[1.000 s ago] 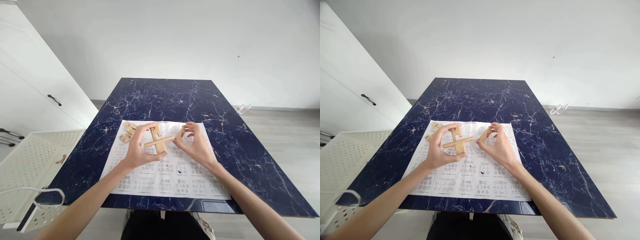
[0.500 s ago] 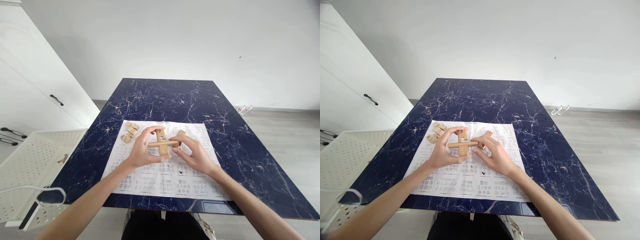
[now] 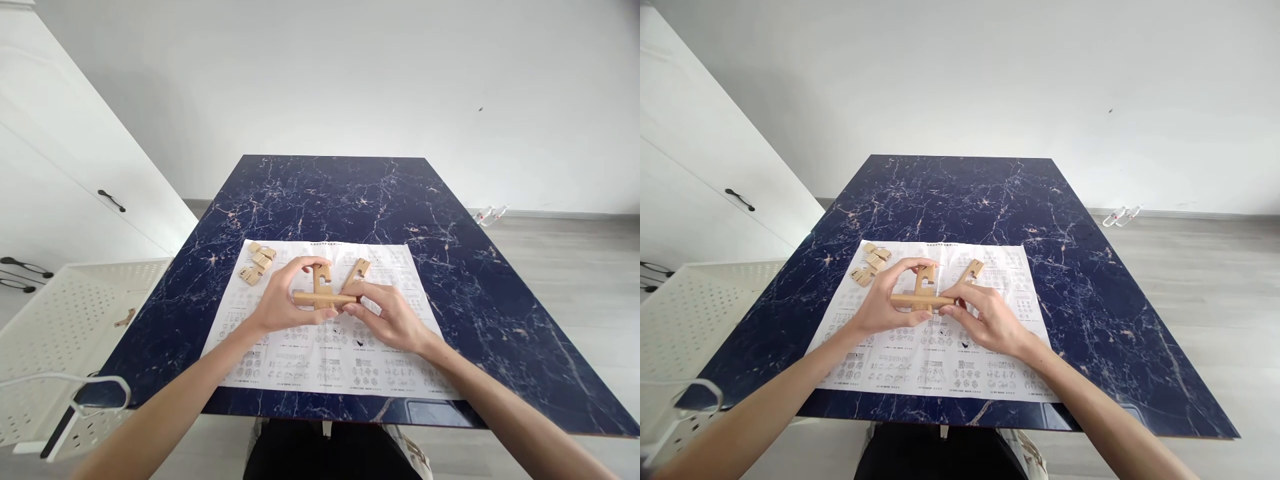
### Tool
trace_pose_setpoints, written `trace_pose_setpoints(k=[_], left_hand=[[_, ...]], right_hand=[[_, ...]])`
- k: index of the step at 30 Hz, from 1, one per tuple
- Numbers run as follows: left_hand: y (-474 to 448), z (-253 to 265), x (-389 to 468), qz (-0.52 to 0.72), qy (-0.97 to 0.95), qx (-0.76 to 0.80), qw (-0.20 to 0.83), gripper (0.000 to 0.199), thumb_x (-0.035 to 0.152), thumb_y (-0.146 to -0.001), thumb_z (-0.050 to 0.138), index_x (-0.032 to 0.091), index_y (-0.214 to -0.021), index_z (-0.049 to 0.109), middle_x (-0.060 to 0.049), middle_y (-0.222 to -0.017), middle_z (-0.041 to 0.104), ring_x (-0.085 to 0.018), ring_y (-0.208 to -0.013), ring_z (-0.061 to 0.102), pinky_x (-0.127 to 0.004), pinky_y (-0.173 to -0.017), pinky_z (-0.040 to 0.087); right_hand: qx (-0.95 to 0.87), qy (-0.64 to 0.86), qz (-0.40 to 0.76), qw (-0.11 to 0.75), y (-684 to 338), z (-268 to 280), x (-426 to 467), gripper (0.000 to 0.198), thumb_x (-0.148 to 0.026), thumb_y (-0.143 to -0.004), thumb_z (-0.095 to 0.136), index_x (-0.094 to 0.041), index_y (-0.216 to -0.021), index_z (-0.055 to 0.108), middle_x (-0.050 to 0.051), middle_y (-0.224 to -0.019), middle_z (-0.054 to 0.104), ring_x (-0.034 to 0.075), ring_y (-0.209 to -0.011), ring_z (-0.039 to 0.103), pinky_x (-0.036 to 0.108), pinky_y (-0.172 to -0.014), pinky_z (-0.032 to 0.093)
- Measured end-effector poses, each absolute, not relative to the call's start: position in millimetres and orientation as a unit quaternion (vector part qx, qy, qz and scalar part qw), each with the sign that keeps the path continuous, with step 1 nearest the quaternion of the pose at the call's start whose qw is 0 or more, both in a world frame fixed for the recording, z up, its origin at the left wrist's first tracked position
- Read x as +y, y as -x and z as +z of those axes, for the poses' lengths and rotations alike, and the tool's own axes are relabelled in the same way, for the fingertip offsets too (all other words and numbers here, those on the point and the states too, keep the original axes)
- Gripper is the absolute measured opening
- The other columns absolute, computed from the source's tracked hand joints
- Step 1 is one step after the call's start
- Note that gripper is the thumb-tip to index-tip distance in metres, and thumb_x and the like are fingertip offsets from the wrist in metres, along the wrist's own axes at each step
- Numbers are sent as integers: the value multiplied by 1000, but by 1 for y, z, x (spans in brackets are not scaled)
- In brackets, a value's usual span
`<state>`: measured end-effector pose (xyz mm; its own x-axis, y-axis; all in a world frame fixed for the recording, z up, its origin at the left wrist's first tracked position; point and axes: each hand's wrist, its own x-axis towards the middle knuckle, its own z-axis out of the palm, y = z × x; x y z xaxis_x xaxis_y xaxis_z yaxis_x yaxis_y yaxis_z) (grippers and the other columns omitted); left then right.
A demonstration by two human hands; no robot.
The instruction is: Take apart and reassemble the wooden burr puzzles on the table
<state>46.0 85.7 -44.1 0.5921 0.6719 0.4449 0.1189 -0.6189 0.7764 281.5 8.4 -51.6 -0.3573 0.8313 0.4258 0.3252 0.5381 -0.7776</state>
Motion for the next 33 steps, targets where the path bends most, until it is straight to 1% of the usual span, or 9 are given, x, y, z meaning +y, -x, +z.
trace_pose_setpoints(k=[4, 7, 10, 12, 15, 18, 26, 30, 33], left_hand=[[-48, -45, 85, 380, -814, 235, 371, 56, 45, -84, 85, 26, -134, 66, -11, -135, 70, -32, -124, 66, -53, -109, 52], [-49, -44, 85, 363, -826, 248, 354, 47, 51, -88, 79, 26, -127, 68, -10, -129, 68, -31, -122, 65, -53, -107, 52], [-47, -45, 87, 324, -846, 245, 344, 60, 70, -80, 81, 25, -117, 68, -9, -117, 64, -29, -106, 65, -46, -91, 56], [-46, -48, 88, 305, -861, 231, 335, 59, 73, -79, 81, 24, -106, 65, -6, -104, 64, -23, -90, 63, -37, -75, 54], [-43, -56, 87, 266, -886, 226, 305, 33, 53, -101, 64, 23, -93, 56, 1, -83, 62, -15, -66, 55, -28, -58, 42], [-41, -62, 86, 249, -907, 220, 258, 24, 35, -107, 50, 23, -87, 52, 4, -69, 59, -11, -54, 49, -26, -53, 36], [-43, -67, 92, 266, -932, 163, 185, 37, 42, -113, 39, 22, -87, 56, 2, -67, 62, -13, -53, 53, -27, -50, 36], [-40, -68, 96, 275, -925, 181, 188, 53, 58, -113, 35, 21, -80, 56, 2, -63, 59, -13, -50, 51, -28, -49, 35], [-41, -66, 94, 278, -911, 235, 193, 54, 60, -112, 37, 21, -82, 59, 3, -60, 55, -13, -48, 49, -29, -49, 35]], right_hand=[[-757, 367, 333, 425, -283, -52, 8, 18, -32, -110, 58, -22, -112, 72, 4, -95, 77, 18, -80, 69, 32, -74, 54], [-723, 382, 383, 429, -281, -53, 10, 19, -34, -110, 59, -21, -106, 71, 3, -88, 75, 16, -75, 66, 32, -73, 52], [-672, 383, 454, 443, -281, -52, 12, 23, -39, -110, 58, -20, -104, 70, 2, -80, 72, 15, -69, 64, 31, -67, 51], [-638, 367, 505, 450, -281, -51, 13, 26, -43, -110, 58, -20, -104, 70, 2, -78, 70, 15, -66, 61, 30, -63, 50], [-606, 330, 572, 444, -283, -50, 14, 32, -50, -108, 59, -21, -99, 69, 1, -73, 67, 14, -61, 56, 31, -60, 49], [-591, 286, 622, 426, -285, -52, 15, 34, -54, -106, 61, -21, -97, 67, -2, -71, 63, 12, -54, 50, 30, -56, 47], [-579, 246, 657, 415, -285, -62, 18, 32, -55, -104, 61, -24, -96, 63, -5, -68, 60, 9, -45, 38, 26, -46, 37], [-587, 269, 642, 412, -298, -61, 16, 37, -62, -99, 62, -28, -86, 57, -7, -58, 52, 10, -40, 35, 26, -41, 33], [-578, 335, 574, 473, -312, -55, 20, 38, -66, -97, 59, -30, -84, 56, -9, -54, 45, 11, -38, 28, 28, -41, 31]])
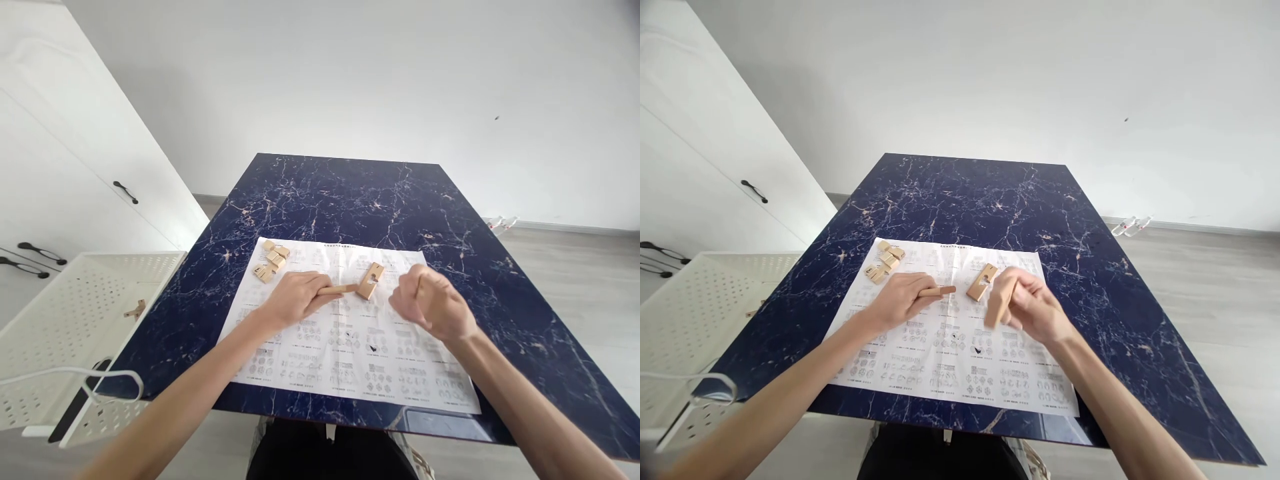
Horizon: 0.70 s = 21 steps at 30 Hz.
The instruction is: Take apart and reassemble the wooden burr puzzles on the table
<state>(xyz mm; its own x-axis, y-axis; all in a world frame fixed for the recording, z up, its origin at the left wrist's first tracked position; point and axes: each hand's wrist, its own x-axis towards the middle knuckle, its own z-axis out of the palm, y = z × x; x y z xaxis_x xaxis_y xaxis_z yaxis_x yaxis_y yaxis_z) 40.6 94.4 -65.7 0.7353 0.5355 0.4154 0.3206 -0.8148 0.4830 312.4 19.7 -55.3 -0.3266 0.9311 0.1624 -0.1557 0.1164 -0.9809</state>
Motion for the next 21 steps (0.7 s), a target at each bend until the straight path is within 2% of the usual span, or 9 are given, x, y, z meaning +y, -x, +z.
trace_pose_setpoints(k=[2, 5, 8, 11, 14, 17, 21], left_hand=[[-44, -64, 91, 287, -897, 265, 207, 50, 57, -114, 35, 21, -91, 61, 3, -59, 53, -13, -46, 47, -29, -47, 32], [-50, -62, 85, 287, -871, 313, 248, 40, 49, -115, 33, 20, -100, 56, 6, -57, 50, -12, -41, 43, -27, -44, 27], [-51, -64, 83, 287, -858, 347, 245, 34, 43, -114, 35, 22, -93, 51, 5, -62, 52, -12, -47, 46, -27, -48, 31], [-50, -68, 86, 298, -862, 361, 195, 34, 38, -113, 38, 22, -85, 49, 0, -75, 58, -17, -67, 55, -33, -63, 44], [-49, -73, 89, 292, -864, 382, 151, 33, 34, -112, 40, 22, -82, 49, -5, -91, 61, -22, -85, 56, -42, -80, 50], [-48, -78, 89, 277, -867, 398, 117, 29, 33, -110, 43, 21, -84, 50, -9, -104, 59, -27, -97, 54, -49, -90, 51], [-47, -81, 88, 277, -867, 403, 94, 21, 36, -109, 47, 20, -98, 56, -11, -106, 60, -29, -97, 54, -52, -90, 50]], right_hand=[[-546, 388, 514, 536, -319, -53, 26, 31, -58, -101, 58, -29, -93, 60, -7, -59, 44, 13, -44, 32, 30, -46, 34], [-524, 459, 448, 561, -325, -56, 38, 25, -49, -104, 54, -26, -109, 63, -5, -65, 39, 16, -53, 36, 32, -52, 36], [-519, 529, 391, 546, -331, -65, 46, 30, -54, -103, 55, -25, -96, 61, -5, -67, 34, 16, -55, 34, 31, -51, 35], [-546, 607, 332, 473, -336, -71, 48, 46, -65, -101, 55, -25, -77, 51, -4, -65, 35, 14, -53, 31, 29, -48, 29], [-611, 661, 232, 369, -337, -75, 47, 52, -66, -102, 50, -25, -71, 48, -4, -58, 39, 14, -51, 33, 30, -50, 30], [-637, 695, 139, 304, -334, -79, 47, 44, -60, -105, 46, -23, -84, 59, -1, -58, 55, 17, -51, 45, 31, -53, 34], [-656, 700, 78, 271, -328, -85, 45, 41, -56, -108, 45, -22, -103, 67, 8, -85, 75, 23, -65, 65, 32, -55, 40]])
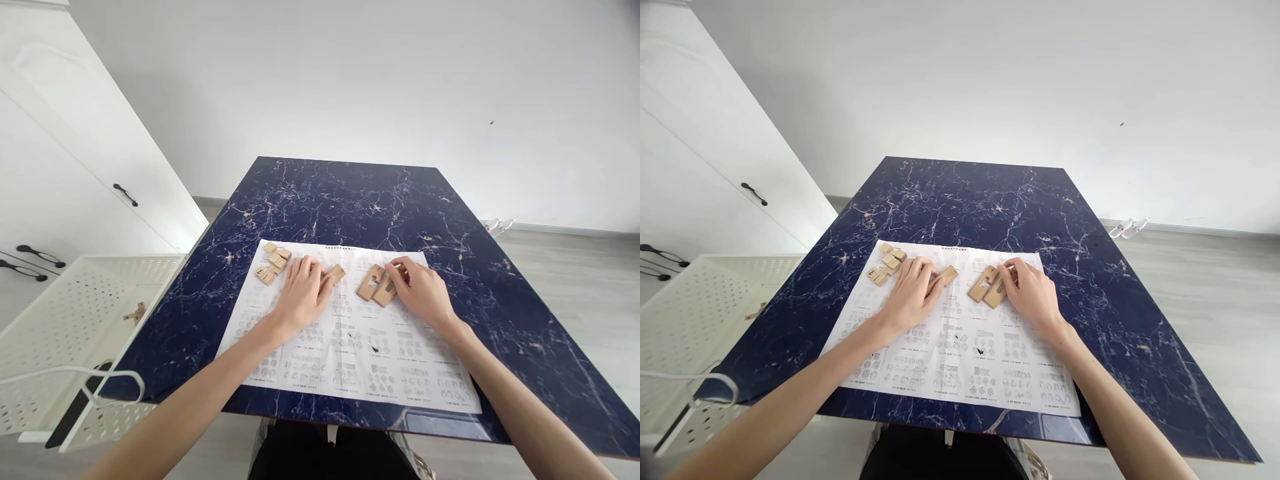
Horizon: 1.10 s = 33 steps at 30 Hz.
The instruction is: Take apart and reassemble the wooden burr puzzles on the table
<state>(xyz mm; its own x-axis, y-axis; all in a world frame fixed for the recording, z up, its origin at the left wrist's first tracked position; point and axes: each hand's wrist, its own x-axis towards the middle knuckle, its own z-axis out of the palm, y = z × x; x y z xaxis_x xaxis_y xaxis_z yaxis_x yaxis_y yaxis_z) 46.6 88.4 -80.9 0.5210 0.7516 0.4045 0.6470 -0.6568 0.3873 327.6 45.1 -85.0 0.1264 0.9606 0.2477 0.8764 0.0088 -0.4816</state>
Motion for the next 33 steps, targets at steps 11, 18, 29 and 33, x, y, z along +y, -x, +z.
trace_pose_setpoints(k=[11, 18, 29, 33], left_hand=[[-48, -71, 84, 257, -873, 374, 181, 28, 43, -109, 47, 19, -121, 54, -2, -82, 65, -23, -75, 64, -49, -84, 54], [-49, -67, 82, 240, -888, 335, 205, 70, 65, -87, 74, 21, -137, 49, -16, -125, 63, -36, -114, 64, -58, -96, 56], [-47, -69, 87, 185, -894, 317, 259, 123, 84, -72, 80, 31, -166, 20, -19, -174, 30, -47, -159, 30, -68, -123, 37], [-49, -66, 89, 168, -888, 343, 258, 122, 84, -73, 78, 31, -166, 20, -18, -171, 34, -46, -157, 33, -66, -122, 38]], right_hand=[[-705, 613, 129, 332, -320, -87, 44, 36, -46, -109, 48, -20, -117, 71, 16, -124, 72, 25, -79, 71, 43, -71, 58], [-719, 557, 230, 346, -302, -75, 36, 28, -38, -107, 54, -22, -124, 69, 13, -125, 73, 23, -84, 72, 39, -69, 63], [-762, 455, 306, 343, -289, -73, 30, 47, -30, -105, 57, -31, -152, 51, 12, -149, 61, 26, -113, 70, 48, -91, 65], [-770, 441, 305, 347, -287, -76, 30, 51, -24, -104, 56, -35, -154, 49, 10, -152, 58, 28, -122, 67, 50, -97, 64]])
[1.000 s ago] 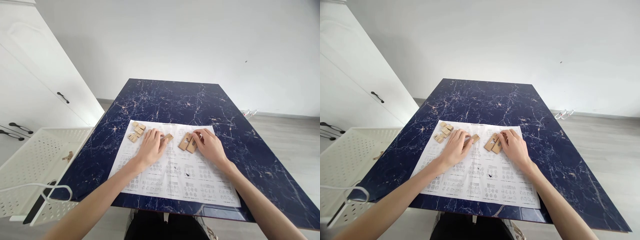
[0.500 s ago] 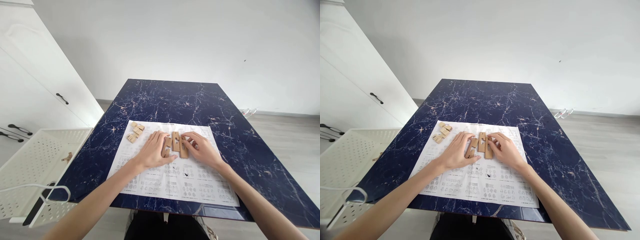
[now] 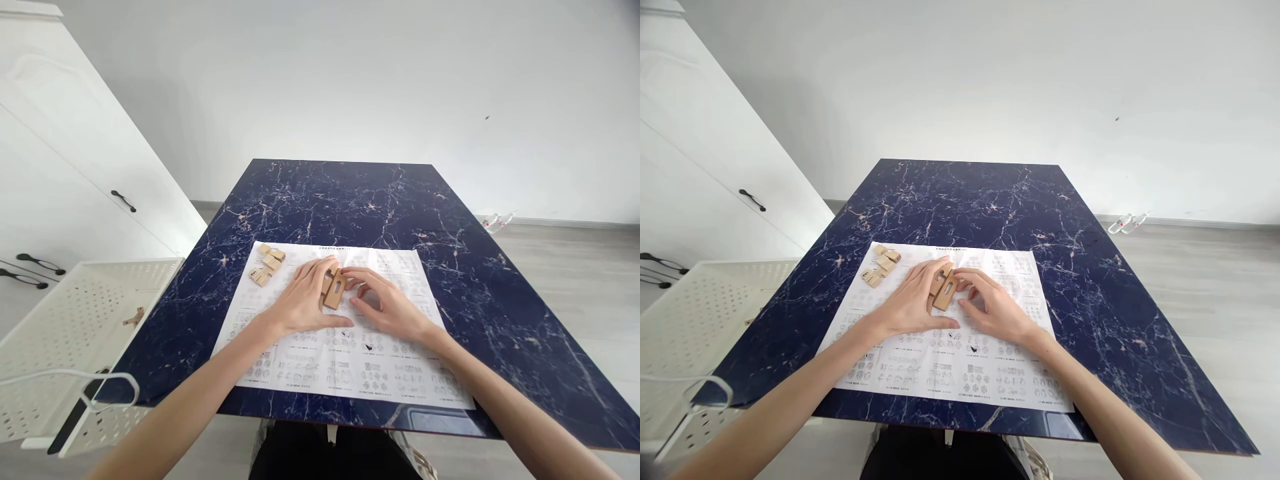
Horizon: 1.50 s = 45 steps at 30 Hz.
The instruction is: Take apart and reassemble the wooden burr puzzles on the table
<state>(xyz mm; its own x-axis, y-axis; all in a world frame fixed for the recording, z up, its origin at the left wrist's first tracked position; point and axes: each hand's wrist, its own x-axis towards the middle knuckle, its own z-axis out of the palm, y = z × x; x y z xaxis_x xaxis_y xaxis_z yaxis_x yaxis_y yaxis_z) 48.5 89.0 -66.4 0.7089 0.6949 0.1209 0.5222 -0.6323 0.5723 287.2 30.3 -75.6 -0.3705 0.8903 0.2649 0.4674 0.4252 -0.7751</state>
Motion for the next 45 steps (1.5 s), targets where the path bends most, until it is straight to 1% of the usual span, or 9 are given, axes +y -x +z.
trace_pose_setpoints(k=[7, 11, 14, 19, 26, 31, 37, 41, 45], left_hand=[[-50, -67, 90, 187, -901, 322, 223, 95, 80, -80, 75, 28, -153, 43, -16, -156, 46, -43, -146, 42, -65, -119, 42], [-49, -67, 89, 176, -902, 328, 218, 93, 83, -79, 73, 26, -149, 48, -17, -147, 49, -42, -140, 46, -64, -113, 48], [-49, -66, 89, 177, -906, 321, 209, 95, 82, -81, 72, 25, -152, 47, -19, -152, 48, -44, -144, 44, -65, -114, 46], [-50, -65, 89, 167, -921, 276, 218, 97, 78, -88, 69, 29, -164, 33, -15, -169, 40, -41, -155, 40, -61, -125, 36], [-50, -67, 89, 171, -914, 297, 216, 80, 75, -93, 64, 24, -151, 46, -15, -151, 57, -37, -140, 53, -58, -114, 49], [-51, -69, 89, 188, -927, 282, 159, 79, 73, -90, 70, 20, -146, 51, -17, -144, 60, -37, -133, 57, -58, -110, 52], [-48, -68, 85, 200, -940, 260, 90, 83, 67, -90, 72, 10, -147, 52, -22, -142, 64, -38, -133, 58, -58, -113, 51], [-42, -64, 78, 195, -938, 276, 77, 85, 60, -88, 76, 12, -153, 48, -21, -145, 64, -39, -136, 58, -59, -115, 51], [-21, -56, 63, 189, -926, 319, 75, 86, 61, -89, 74, 13, -155, 45, -21, -143, 64, -40, -136, 59, -59, -114, 53]], right_hand=[[-755, 455, 303, 363, -285, -79, 30, 42, -23, -104, 56, -32, -145, 55, 10, -142, 62, 26, -113, 69, 49, -94, 65], [-741, 470, 306, 370, -285, -77, 30, 34, -26, -106, 55, -30, -139, 57, 11, -134, 65, 25, -106, 69, 49, -90, 65], [-738, 473, 306, 371, -284, -76, 31, 32, -26, -105, 55, -29, -137, 58, 11, -132, 65, 25, -103, 69, 48, -88, 64], [-746, 467, 304, 364, -285, -76, 31, 35, -24, -104, 55, -29, -139, 56, 11, -131, 66, 26, -103, 69, 49, -90, 63], [-763, 456, 309, 339, -287, -75, 30, 44, -21, -102, 57, -32, -143, 52, 8, -133, 68, 27, -116, 67, 52, -100, 59], [-752, 463, 316, 347, -286, -74, 30, 38, -23, -102, 58, -31, -140, 54, 8, -130, 70, 27, -113, 68, 51, -99, 60], [-747, 458, 325, 356, -286, -75, 30, 36, -24, -103, 58, -29, -138, 55, 10, -128, 70, 26, -112, 69, 51, -97, 62], [-742, 458, 331, 360, -288, -78, 31, 35, -25, -102, 59, -28, -137, 56, 10, -127, 71, 26, -110, 70, 51, -98, 63], [-745, 457, 332, 355, -290, -79, 31, 34, -27, -103, 58, -27, -137, 57, 10, -128, 71, 26, -111, 70, 53, -99, 63]])
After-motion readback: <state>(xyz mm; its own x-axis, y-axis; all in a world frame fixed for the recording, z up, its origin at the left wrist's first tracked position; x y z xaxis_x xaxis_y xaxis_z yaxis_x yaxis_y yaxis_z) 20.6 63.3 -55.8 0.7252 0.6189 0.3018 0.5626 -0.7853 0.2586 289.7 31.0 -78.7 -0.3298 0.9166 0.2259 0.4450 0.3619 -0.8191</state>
